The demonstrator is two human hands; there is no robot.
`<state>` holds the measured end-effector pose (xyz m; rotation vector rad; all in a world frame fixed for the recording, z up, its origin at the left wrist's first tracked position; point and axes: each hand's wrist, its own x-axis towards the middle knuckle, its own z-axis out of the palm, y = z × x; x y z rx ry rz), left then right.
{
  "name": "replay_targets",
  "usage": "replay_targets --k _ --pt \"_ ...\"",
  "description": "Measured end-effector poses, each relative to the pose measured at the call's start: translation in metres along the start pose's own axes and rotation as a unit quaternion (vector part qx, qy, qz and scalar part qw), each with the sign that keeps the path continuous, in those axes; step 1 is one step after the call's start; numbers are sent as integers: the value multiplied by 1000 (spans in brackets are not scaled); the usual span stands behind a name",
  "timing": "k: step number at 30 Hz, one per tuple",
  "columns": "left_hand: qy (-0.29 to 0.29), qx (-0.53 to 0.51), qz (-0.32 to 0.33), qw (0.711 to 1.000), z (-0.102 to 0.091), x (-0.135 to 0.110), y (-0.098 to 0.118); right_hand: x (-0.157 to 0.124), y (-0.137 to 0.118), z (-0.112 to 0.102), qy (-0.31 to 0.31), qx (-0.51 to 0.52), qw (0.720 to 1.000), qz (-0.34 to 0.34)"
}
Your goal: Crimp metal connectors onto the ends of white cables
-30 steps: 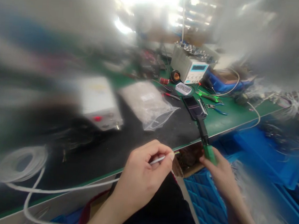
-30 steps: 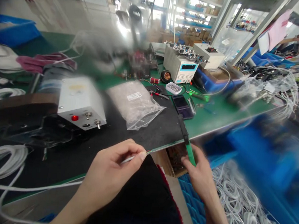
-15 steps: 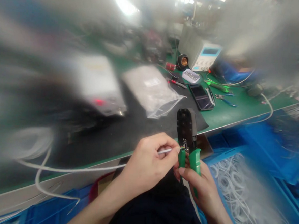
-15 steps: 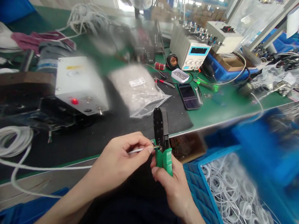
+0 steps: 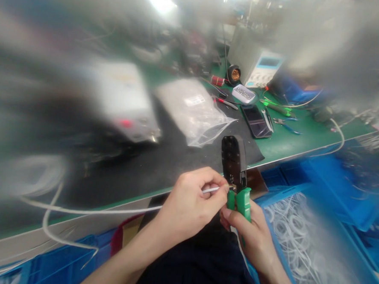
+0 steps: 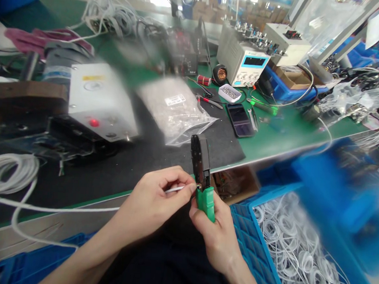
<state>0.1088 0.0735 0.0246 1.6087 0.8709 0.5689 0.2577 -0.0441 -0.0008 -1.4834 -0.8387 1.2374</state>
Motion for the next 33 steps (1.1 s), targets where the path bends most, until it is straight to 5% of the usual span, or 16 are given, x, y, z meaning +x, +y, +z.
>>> replay_targets --k 33 --pt "14 -10 -9 1000 3 1 2 1 1 -1 35 -90 995 3"
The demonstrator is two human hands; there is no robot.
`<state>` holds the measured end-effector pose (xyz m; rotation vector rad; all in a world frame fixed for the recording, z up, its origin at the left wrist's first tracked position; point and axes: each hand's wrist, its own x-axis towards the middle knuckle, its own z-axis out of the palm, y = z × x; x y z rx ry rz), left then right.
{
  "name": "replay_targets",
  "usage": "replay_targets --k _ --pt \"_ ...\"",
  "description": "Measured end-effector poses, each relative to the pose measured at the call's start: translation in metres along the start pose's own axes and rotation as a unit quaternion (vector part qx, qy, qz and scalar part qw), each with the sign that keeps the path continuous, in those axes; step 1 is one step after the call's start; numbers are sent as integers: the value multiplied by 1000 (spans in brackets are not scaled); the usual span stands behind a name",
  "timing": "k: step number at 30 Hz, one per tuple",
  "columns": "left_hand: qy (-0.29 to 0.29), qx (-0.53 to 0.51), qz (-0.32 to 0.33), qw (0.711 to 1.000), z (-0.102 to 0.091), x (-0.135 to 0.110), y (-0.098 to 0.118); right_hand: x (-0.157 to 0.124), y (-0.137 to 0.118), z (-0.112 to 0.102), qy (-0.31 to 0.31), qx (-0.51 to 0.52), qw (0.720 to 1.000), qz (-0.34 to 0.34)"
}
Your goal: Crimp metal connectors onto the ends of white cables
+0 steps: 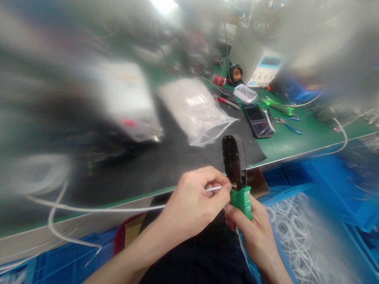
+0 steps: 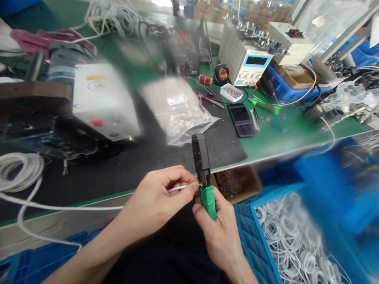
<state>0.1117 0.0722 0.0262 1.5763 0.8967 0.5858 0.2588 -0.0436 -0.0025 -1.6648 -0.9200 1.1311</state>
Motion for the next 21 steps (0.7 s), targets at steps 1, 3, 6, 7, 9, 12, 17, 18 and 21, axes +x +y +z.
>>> replay_targets --k 1,3,6,7,9,12,17,18,21 --pt "0 -1 -1 1000 0 0 0 0 -1 0 1 -2 1000 -2" --pt "1 -1 -3 1000 0 0 0 0 -2 1 0 -1 1000 -7" --pt "4 -4 -7 1000 0 -1 0 1 -6 2 1 -4 1000 -12" --pt "4 -5 -8 1000 0 -1 1 1 -7 3 2 -7 1000 -14" --pt "5 -6 -10 1000 0 -1 1 2 -8 3 4 -10 1000 -17" --pt "4 -5 -13 1000 0 -1 1 2 -8 3 3 -11 1000 -17" --pt "-1 -4 -8 1000 0 -2 -2 0 -5 3 2 -8 1000 -8" --pt "-1 -2 -8 1000 0 -2 -2 0 -5 3 2 -9 1000 -8" --pt "-2 2 -8 1000 1 -2 -4 0 -4 3 3 -11 1000 -8"
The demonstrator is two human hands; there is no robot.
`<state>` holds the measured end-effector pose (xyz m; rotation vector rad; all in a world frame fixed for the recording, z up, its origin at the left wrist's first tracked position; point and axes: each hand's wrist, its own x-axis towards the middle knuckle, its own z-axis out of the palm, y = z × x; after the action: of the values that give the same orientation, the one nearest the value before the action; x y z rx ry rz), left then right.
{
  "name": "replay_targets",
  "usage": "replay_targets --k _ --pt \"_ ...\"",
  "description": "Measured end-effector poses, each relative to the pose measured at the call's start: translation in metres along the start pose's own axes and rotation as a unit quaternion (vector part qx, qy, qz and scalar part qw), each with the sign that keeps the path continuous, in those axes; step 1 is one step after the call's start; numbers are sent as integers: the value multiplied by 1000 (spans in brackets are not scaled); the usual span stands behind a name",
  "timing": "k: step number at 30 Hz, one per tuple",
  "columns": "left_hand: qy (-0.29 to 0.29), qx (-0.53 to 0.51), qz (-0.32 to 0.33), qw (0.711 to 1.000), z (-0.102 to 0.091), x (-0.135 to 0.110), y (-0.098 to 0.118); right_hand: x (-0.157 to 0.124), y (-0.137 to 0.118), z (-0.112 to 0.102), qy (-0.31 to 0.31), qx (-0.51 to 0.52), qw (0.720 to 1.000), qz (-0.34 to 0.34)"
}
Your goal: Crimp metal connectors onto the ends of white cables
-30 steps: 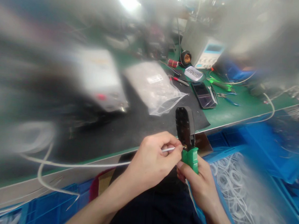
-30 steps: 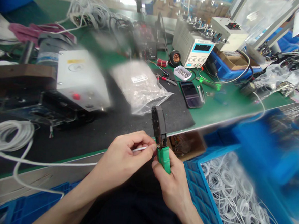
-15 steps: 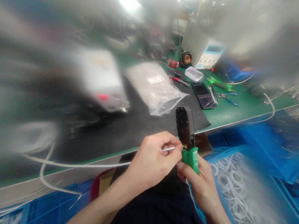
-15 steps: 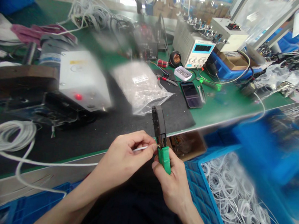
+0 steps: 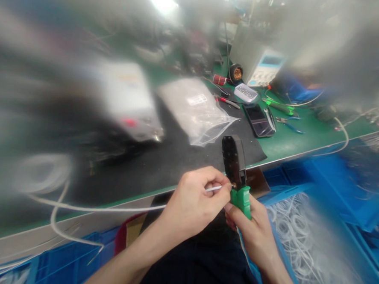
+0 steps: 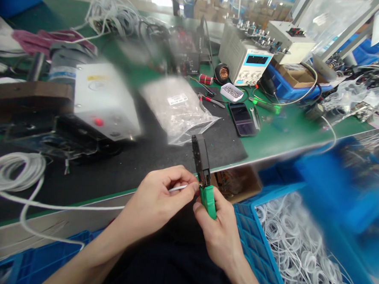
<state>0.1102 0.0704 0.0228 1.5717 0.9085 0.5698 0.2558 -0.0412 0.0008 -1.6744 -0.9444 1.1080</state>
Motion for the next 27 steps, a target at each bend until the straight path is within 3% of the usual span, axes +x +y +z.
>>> replay_targets --k 13,27 --pt "-4 2 -7 1000 0 3 1 -1 9 1 9 24 1000 -3" --pt "-11 -27 -15 999 3 3 -2 -3 15 -3 57 -30 998 -1"
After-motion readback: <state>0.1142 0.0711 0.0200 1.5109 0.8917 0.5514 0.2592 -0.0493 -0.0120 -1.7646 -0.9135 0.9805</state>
